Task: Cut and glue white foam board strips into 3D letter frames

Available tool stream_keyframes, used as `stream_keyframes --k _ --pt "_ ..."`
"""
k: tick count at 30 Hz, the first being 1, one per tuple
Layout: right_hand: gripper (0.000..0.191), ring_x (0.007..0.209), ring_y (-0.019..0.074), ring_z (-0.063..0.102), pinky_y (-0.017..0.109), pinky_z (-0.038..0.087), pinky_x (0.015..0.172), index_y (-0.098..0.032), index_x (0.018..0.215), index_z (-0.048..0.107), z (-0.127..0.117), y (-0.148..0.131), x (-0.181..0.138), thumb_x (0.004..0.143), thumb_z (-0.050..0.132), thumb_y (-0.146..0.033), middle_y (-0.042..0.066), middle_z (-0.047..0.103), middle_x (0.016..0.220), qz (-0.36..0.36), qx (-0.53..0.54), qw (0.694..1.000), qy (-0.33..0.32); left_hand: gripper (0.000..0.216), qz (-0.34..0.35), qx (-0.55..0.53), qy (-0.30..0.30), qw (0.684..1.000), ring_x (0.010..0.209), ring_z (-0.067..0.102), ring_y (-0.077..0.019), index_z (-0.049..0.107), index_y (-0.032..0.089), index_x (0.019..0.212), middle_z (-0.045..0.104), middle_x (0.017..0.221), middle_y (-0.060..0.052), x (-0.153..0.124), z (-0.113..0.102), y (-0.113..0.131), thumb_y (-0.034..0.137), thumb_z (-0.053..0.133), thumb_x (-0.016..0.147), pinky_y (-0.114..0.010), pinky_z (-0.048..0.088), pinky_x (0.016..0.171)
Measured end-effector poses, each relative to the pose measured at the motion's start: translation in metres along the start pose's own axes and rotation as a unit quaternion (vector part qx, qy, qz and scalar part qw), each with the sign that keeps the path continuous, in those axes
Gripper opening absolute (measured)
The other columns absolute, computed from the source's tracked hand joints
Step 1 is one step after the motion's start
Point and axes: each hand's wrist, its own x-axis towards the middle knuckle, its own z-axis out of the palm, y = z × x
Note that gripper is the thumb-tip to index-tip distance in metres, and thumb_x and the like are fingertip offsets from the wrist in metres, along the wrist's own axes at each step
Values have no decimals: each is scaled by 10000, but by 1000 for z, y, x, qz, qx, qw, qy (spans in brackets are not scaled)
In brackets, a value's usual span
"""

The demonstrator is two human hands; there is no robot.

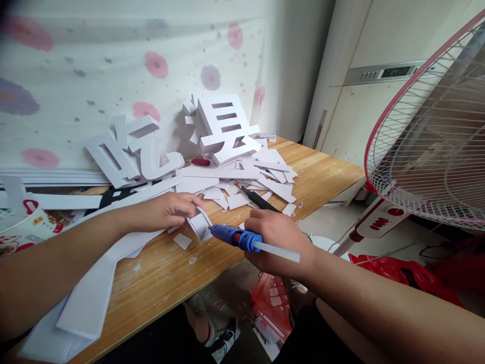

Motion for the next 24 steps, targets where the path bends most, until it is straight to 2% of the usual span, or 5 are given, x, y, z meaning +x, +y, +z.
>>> stream_keyframes --k 6,14,24 --pt "29 668 139 482 257 327 597 -192 706 494 6 -1 3 709 523 -193 15 516 759 -32 -31 999 0 163 6 -16 -3 1000 1010 584 -167 572 173 669 609 1128 -23 -2 -2 0 47 470 690 -271 441 902" --pt "56 712 155 520 267 363 642 -187 727 536 11 -4 3 695 506 -151 26 536 772 -26 -53 998 -26 158 8 -16 11 1000 1011 586 -175 565 171 662 607 1120 -31 -6 0 -6 35 487 681 -271 452 887" --pt "75 695 144 551 249 385 619 -189 696 548 -5 14 0 731 530 -124 25 569 777 37 -57 997 29 220 54 72 27 996 990 579 -176 635 195 714 642 1044 -19 4 18 -16 9 517 713 -299 434 913"
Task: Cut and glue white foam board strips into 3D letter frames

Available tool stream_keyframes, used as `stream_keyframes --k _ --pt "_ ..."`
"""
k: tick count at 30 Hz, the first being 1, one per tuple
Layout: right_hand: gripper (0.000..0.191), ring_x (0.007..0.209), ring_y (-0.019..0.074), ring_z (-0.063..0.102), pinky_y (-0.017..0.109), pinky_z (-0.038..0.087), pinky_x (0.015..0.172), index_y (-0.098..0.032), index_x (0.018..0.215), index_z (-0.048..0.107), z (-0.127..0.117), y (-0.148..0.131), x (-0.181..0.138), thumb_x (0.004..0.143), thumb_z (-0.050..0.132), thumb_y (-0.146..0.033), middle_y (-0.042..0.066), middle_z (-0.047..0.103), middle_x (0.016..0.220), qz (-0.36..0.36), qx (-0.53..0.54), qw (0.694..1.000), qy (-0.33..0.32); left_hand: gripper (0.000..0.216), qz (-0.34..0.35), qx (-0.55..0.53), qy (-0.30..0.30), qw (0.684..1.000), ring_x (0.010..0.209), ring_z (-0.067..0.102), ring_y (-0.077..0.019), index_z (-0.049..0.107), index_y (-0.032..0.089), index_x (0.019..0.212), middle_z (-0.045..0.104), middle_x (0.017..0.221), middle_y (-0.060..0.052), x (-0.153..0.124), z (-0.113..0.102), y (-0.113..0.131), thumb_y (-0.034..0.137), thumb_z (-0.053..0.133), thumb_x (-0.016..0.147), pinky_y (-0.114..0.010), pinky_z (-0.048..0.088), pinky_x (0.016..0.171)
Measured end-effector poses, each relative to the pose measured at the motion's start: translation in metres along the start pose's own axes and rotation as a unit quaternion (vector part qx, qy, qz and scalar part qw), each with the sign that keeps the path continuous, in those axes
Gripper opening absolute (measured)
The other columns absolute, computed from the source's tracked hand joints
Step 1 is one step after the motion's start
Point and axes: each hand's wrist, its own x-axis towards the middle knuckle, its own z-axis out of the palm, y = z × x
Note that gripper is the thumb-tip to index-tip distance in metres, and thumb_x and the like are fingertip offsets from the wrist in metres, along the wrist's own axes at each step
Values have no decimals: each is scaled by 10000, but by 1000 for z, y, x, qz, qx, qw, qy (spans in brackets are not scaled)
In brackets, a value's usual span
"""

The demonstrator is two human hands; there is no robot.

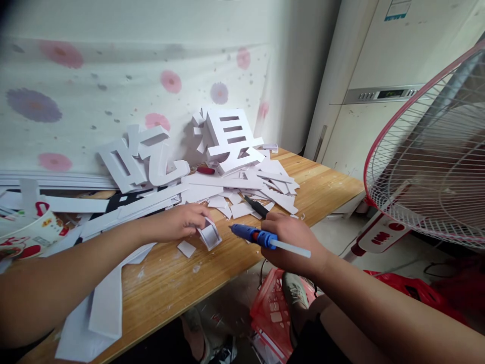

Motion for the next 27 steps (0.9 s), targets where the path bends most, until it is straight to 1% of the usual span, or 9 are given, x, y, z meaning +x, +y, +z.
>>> stream_keyframes --k 5,8,10,13,16,19,22,24,27 --pt "80 666 166 571 266 398 600 -203 729 577 -12 34 3 790 553 -249 16 603 738 64 28 997 26 182 15 48 23 998 1013 562 -208 669 219 770 657 1016 -31 4 16 -1 92 540 788 -432 328 1042" --pt "217 662 184 587 273 398 594 -223 817 594 -18 66 2 837 536 -432 2 621 707 154 15 987 44 124 11 79 45 996 1042 560 -227 675 229 825 651 1091 -43 -1 17 -3 172 565 817 -434 357 1010" --pt "273 700 205 600 281 401 604 -227 870 597 -20 89 -1 852 514 -487 14 644 744 218 -24 974 56 123 -6 88 69 994 1095 548 -248 678 247 904 620 1203 -54 -7 13 -5 227 598 812 -424 379 985" --pt "295 810 237 612 309 425 663 -204 978 589 -18 125 -3 874 513 -470 67 671 871 280 -73 955 66 243 -38 76 101 991 1159 525 -260 651 271 1019 599 1260 -49 -20 9 -10 257 638 777 -412 377 999" --pt "384 892 237 616 347 473 733 -152 1135 554 -11 159 1 874 574 -433 108 655 1004 338 -104 934 44 443 -54 69 108 990 1191 504 -265 569 287 1168 586 1279 -44 -25 8 -14 275 677 738 -404 366 1014" --pt "347 933 199 614 391 516 799 -151 1179 553 -3 189 10 920 553 -381 88 610 1113 384 -124 915 15 670 -47 87 81 992 1241 457 -289 476 313 1290 535 1348 -51 -19 10 -11 282 738 674 -427 311 1050" --pt "322 993 208 603 416 520 837 -159 1186 562 3 213 20 923 562 -345 86 588 1175 399 -141 906 -5 745 -51 93 25 994 1257 433 -287 442 322 1321 517 1368 -49 -3 12 -5 279 757 648 -457 236 1081" --pt "324 1026 218 592 432 509 862 -159 1191 561 5 225 25 920 567 -337 92 578 1201 402 -152 903 -7 691 -56 85 -10 995 1232 454 -274 477 299 1281 542 1338 -51 7 12 -1 261 755 651 -463 205 1083" --pt "328 1056 226 578 447 495 888 -170 1202 557 8 235 29 920 565 -337 95 561 1234 403 -157 902 3 445 -34 70 -39 996 1136 521 -256 593 252 1081 617 1198 -41 18 13 0 250 749 664 -431 224 1045"
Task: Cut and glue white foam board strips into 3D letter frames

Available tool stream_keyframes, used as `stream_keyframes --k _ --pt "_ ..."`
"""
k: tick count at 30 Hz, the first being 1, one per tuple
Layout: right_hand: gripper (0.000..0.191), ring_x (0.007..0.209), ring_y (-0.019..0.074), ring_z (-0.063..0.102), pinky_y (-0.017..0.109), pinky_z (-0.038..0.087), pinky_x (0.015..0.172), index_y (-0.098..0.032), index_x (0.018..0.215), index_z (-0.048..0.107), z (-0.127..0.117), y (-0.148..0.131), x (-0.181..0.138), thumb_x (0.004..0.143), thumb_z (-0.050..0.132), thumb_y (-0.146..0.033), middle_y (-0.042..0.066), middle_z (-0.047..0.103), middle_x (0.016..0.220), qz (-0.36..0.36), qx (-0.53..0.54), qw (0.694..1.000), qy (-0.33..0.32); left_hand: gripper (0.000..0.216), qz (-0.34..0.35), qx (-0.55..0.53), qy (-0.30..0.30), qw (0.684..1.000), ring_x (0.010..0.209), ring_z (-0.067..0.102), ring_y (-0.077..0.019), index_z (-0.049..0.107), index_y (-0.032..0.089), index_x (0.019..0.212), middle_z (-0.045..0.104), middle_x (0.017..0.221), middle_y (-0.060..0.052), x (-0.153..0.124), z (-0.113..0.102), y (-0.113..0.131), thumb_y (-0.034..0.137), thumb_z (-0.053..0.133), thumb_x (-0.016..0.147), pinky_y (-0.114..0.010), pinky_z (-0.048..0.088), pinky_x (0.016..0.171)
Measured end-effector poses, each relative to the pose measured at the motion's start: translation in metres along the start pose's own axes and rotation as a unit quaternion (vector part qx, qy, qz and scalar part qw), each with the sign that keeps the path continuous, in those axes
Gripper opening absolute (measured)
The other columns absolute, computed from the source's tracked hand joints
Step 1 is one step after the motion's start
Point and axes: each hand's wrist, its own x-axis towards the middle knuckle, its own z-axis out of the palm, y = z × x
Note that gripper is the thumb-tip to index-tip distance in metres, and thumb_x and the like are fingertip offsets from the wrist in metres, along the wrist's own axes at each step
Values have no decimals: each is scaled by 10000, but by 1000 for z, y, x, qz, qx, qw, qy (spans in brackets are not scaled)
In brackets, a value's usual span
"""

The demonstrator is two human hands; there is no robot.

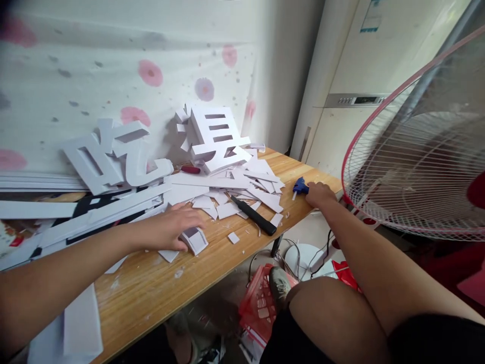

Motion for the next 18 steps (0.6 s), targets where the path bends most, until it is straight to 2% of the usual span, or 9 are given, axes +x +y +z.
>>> stream_keyframes --k 3,7,9,14,18 --pt "388 1109 247 542 463 464 922 -186 1271 512 4 2 -3 922 552 -349 113 515 1291 -12 19 999 29 275 31 -14 -3 999 1047 555 -232 616 234 932 645 1045 -19 5 1 1 268 734 686 -371 280 954" --pt "477 1219 335 427 447 374 943 -135 1374 435 9 5 -19 947 435 -347 221 424 1340 -45 51 993 97 310 37 -5 -19 999 1036 551 -234 607 226 919 641 1003 -16 11 2 4 226 761 650 -358 278 918" --pt "498 1223 346 406 431 340 949 -107 1361 453 13 7 -23 918 450 -335 243 427 1318 -51 64 987 136 316 36 1 -36 999 1036 549 -238 610 223 912 648 988 -13 14 3 6 209 772 641 -371 266 940" --pt "525 1174 310 423 402 322 993 -121 1265 548 26 13 -22 770 608 -286 183 512 1206 -50 95 969 222 314 55 -3 -53 997 1011 560 -223 613 227 907 663 946 13 21 2 10 165 768 640 -365 283 954" --pt "480 1167 294 427 386 323 1017 -111 1214 584 27 10 -24 775 582 -306 177 529 1163 -76 115 951 278 301 60 -9 -60 996 1012 563 -220 619 220 867 670 894 31 23 2 10 124 762 619 -358 292 950"
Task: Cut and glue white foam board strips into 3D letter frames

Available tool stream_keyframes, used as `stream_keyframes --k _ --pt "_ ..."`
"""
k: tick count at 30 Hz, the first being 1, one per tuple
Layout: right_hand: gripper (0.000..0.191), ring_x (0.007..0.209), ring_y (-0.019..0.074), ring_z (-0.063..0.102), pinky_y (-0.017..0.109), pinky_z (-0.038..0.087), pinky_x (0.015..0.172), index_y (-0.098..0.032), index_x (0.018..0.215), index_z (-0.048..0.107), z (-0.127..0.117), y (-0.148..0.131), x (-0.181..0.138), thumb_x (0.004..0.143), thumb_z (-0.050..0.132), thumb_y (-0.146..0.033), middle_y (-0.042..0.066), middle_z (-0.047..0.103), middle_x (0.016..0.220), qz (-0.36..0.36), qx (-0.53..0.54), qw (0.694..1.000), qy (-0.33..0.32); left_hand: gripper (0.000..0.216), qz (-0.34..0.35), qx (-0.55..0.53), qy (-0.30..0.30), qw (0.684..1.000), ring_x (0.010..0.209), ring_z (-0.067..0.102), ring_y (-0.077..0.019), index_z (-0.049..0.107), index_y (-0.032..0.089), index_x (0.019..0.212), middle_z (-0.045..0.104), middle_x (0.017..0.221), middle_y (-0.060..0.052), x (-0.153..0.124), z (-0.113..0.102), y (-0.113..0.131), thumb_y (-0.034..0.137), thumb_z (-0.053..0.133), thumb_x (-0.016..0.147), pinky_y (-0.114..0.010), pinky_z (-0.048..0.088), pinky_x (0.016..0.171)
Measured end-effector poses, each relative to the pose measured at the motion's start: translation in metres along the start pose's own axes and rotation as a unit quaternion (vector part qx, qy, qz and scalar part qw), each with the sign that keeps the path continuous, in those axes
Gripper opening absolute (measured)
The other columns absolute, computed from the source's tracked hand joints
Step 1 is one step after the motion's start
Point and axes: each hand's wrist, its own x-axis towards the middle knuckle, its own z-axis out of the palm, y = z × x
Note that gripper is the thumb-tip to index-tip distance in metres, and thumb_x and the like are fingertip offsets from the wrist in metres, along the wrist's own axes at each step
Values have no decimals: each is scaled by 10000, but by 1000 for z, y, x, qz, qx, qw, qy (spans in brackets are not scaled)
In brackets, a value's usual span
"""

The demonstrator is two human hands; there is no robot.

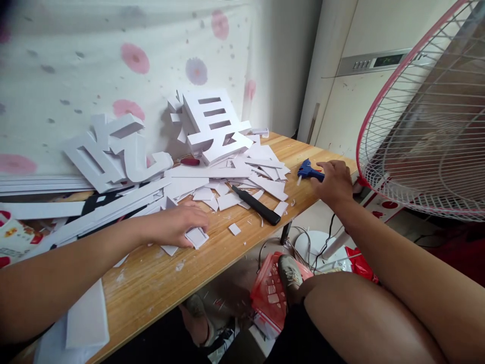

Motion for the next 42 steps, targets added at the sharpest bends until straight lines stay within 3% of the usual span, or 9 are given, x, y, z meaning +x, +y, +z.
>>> stream_keyframes --k 5,8,11,16,21,27,33,37,42 --pt "424 1152 275 440 369 317 1042 -109 1183 589 -15 -24 -1 817 539 -319 183 534 1151 -49 26 996 66 293 -2 -2 -8 1000 1028 575 -214 631 227 898 685 924 24 0 2 1 147 764 649 -391 242 1009" --pt "404 1137 282 463 385 357 1017 -111 1166 598 -27 -43 -2 834 537 -333 190 531 1149 -72 46 992 98 567 -28 2 29 999 1135 531 -249 563 260 1174 638 1175 -48 -15 -4 3 248 791 656 -445 200 1054" --pt "403 1135 287 486 392 380 1008 -104 1150 615 -36 -63 -3 843 546 -354 195 547 1141 -105 75 984 127 733 -84 8 141 986 1226 462 -266 421 298 1349 538 1334 -69 -53 -16 3 390 753 703 -456 224 1073" --pt "326 1020 272 574 389 448 940 -135 1076 653 -49 -101 -5 854 568 -358 152 620 1017 -218 119 956 159 252 -194 18 291 937 1014 586 -201 642 209 1020 655 1058 -59 -158 -2 -3 375 507 887 -340 438 921" --pt "271 855 232 629 346 508 740 -167 1015 635 -70 -154 -15 883 538 -384 124 650 994 -330 200 923 3 248 -309 4 310 899 1010 603 -210 662 229 986 659 1045 -49 -245 58 -9 338 458 899 -357 468 925" --pt "466 1041 266 611 425 501 872 -230 1295 498 -78 -214 -47 886 542 -448 125 587 1232 -418 194 841 -284 349 -343 -12 278 897 1221 488 -246 601 267 1165 531 1309 -60 -260 92 -5 232 496 834 -423 385 1053" --pt "555 935 235 640 428 522 840 -255 1341 434 -67 -241 -60 846 588 -452 126 523 1308 -384 212 827 -352 341 -351 -40 268 896 1327 389 -252 602 200 989 396 1446 -91 -255 96 -18 64 486 699 -421 333 1093" --pt "530 919 239 634 410 532 807 -214 1301 468 -68 -249 -53 862 557 -496 132 604 1183 -351 238 821 -383 303 -309 -72 230 920 1255 482 -222 633 200 833 470 1395 -52 -256 94 -34 21 463 657 -342 401 1033" --pt "515 937 237 633 408 548 798 -200 1272 481 -64 -242 -38 880 524 -531 128 613 1180 -296 291 838 -353 265 -271 -84 255 924 1170 542 -203 654 219 788 562 1277 -23 -261 84 -30 58 466 693 -292 435 985"
